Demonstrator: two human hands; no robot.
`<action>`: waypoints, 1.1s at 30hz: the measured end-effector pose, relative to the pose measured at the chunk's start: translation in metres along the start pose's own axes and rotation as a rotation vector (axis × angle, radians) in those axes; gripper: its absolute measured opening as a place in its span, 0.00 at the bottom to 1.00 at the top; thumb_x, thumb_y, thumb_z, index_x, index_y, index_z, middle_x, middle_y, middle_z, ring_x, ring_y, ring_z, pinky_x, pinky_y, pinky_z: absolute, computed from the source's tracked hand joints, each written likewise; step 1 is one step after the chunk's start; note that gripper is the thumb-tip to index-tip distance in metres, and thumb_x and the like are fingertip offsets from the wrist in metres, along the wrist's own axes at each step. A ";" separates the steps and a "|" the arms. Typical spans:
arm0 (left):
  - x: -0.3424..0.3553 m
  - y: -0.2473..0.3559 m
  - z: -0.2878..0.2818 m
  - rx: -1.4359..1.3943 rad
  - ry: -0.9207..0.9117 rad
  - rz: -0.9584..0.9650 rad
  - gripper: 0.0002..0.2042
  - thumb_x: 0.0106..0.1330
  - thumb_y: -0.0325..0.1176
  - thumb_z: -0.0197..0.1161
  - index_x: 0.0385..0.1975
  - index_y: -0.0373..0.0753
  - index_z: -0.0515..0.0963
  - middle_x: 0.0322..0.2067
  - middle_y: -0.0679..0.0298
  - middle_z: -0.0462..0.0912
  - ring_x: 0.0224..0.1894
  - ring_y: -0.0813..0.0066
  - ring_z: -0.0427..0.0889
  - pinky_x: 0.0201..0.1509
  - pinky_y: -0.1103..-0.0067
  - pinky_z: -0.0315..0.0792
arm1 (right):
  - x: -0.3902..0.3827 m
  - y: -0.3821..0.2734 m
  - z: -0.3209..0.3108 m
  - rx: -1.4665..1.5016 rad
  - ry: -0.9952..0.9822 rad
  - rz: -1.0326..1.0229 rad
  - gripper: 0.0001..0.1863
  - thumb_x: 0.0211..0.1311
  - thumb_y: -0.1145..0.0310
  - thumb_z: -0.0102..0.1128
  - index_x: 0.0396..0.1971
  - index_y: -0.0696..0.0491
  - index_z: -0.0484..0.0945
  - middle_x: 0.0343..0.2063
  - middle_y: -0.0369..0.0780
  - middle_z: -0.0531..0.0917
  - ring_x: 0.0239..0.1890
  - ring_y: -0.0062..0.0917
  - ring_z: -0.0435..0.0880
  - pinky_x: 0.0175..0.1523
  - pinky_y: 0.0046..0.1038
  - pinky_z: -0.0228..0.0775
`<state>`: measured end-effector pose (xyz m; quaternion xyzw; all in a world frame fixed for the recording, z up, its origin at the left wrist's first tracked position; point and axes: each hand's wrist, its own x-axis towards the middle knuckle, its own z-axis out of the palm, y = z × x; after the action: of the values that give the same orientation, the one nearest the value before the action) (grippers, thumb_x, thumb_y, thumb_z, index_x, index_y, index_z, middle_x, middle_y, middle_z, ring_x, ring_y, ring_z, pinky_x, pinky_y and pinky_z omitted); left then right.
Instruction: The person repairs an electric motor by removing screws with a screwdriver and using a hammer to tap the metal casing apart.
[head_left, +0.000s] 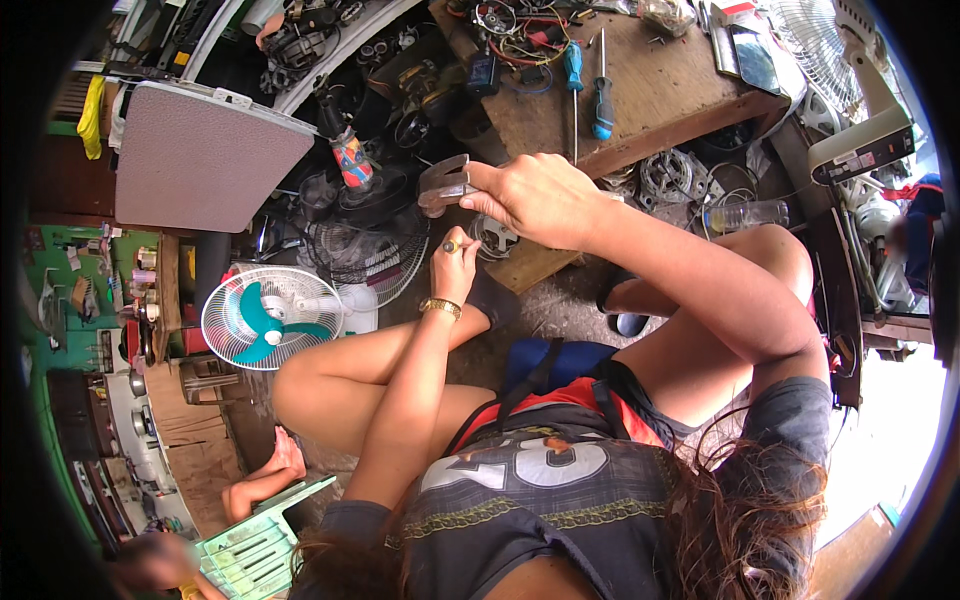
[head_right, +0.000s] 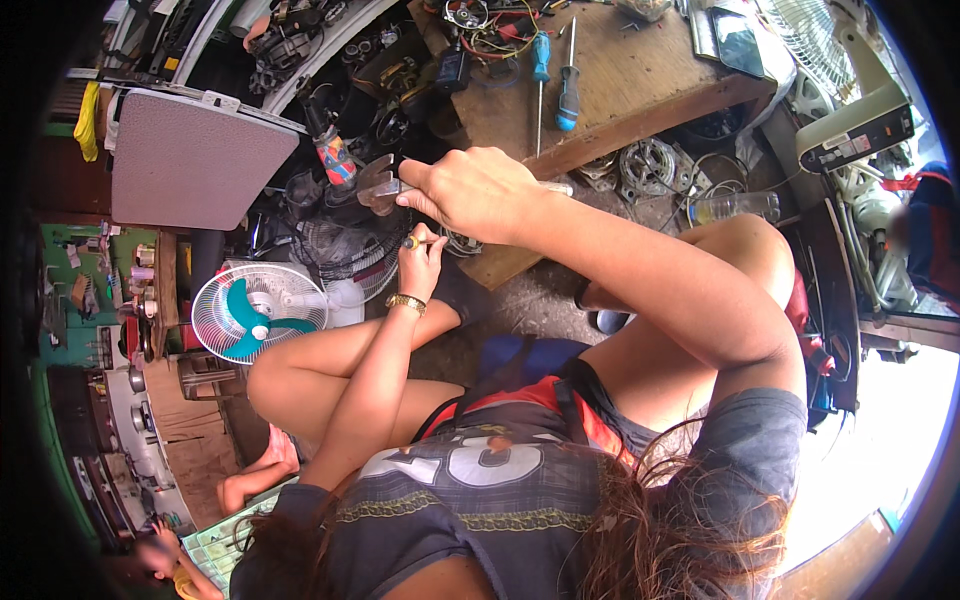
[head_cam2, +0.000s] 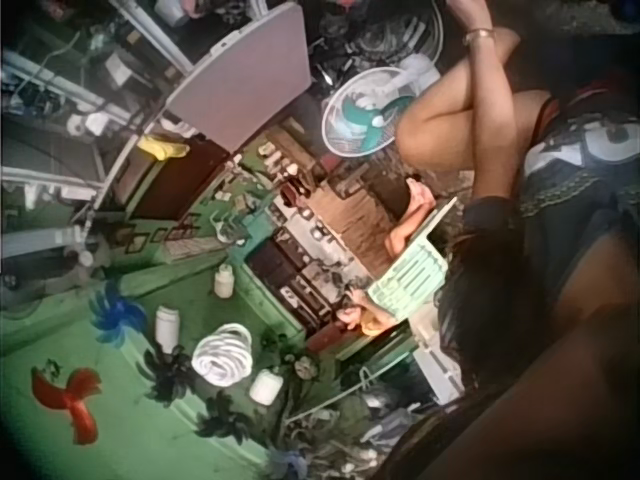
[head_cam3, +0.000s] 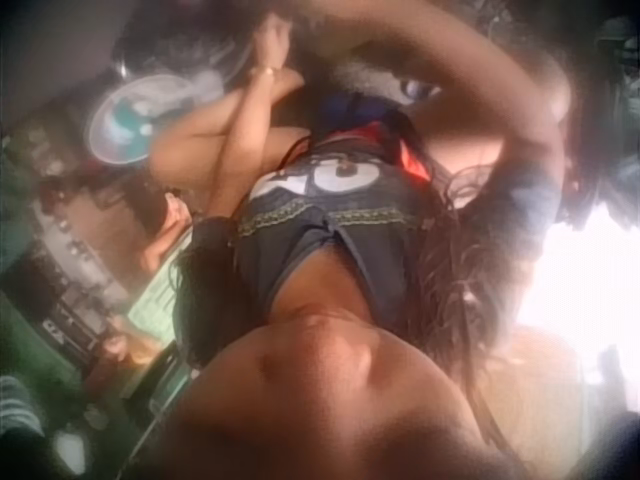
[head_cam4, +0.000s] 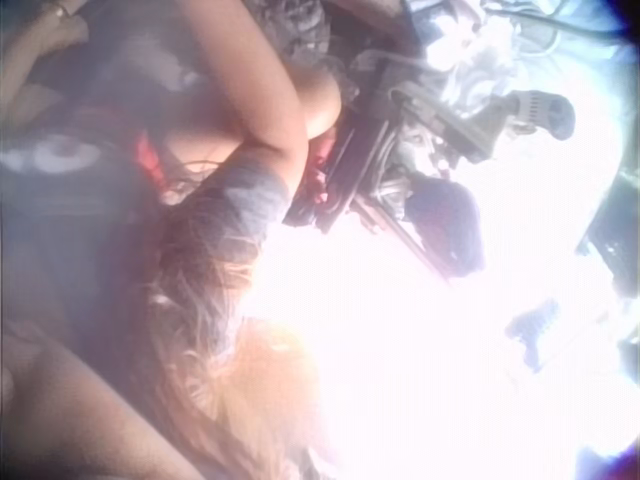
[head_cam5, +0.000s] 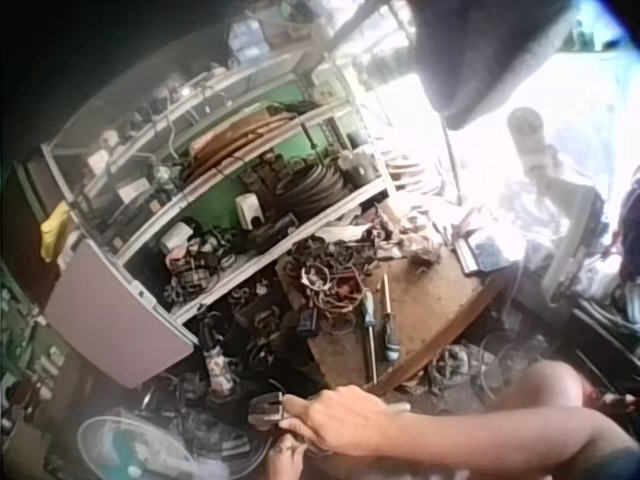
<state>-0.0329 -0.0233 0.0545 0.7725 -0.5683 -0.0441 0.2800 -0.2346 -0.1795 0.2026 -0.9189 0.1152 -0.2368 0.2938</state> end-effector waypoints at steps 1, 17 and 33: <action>0.000 0.000 0.000 0.011 -0.004 0.010 0.08 0.62 0.25 0.64 0.29 0.32 0.69 0.25 0.52 0.80 0.30 0.51 0.83 0.33 0.66 0.74 | 0.000 0.000 0.000 -0.001 -0.004 0.003 0.17 0.73 0.50 0.45 0.40 0.50 0.71 0.16 0.48 0.78 0.25 0.52 0.79 0.29 0.49 0.70; -0.008 -0.023 0.015 0.114 -0.024 0.011 0.10 0.62 0.30 0.59 0.39 0.31 0.78 0.42 0.45 0.81 0.48 0.45 0.79 0.53 0.58 0.73 | 0.003 -0.008 0.032 -0.250 -0.222 -0.130 0.16 0.69 0.52 0.50 0.40 0.49 0.75 0.18 0.43 0.81 0.24 0.43 0.84 0.28 0.43 0.77; -0.015 -0.020 0.004 0.168 -0.039 0.005 0.04 0.62 0.28 0.63 0.31 0.35 0.75 0.26 0.52 0.81 0.31 0.50 0.82 0.35 0.63 0.75 | 0.014 -0.029 0.009 0.040 -0.109 0.000 0.20 0.71 0.48 0.46 0.39 0.50 0.75 0.23 0.50 0.82 0.31 0.51 0.83 0.36 0.49 0.76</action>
<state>-0.0230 -0.0079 0.0378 0.7907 -0.5773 -0.0107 0.2033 -0.2157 -0.1565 0.2186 -0.9242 0.0944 -0.1888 0.3182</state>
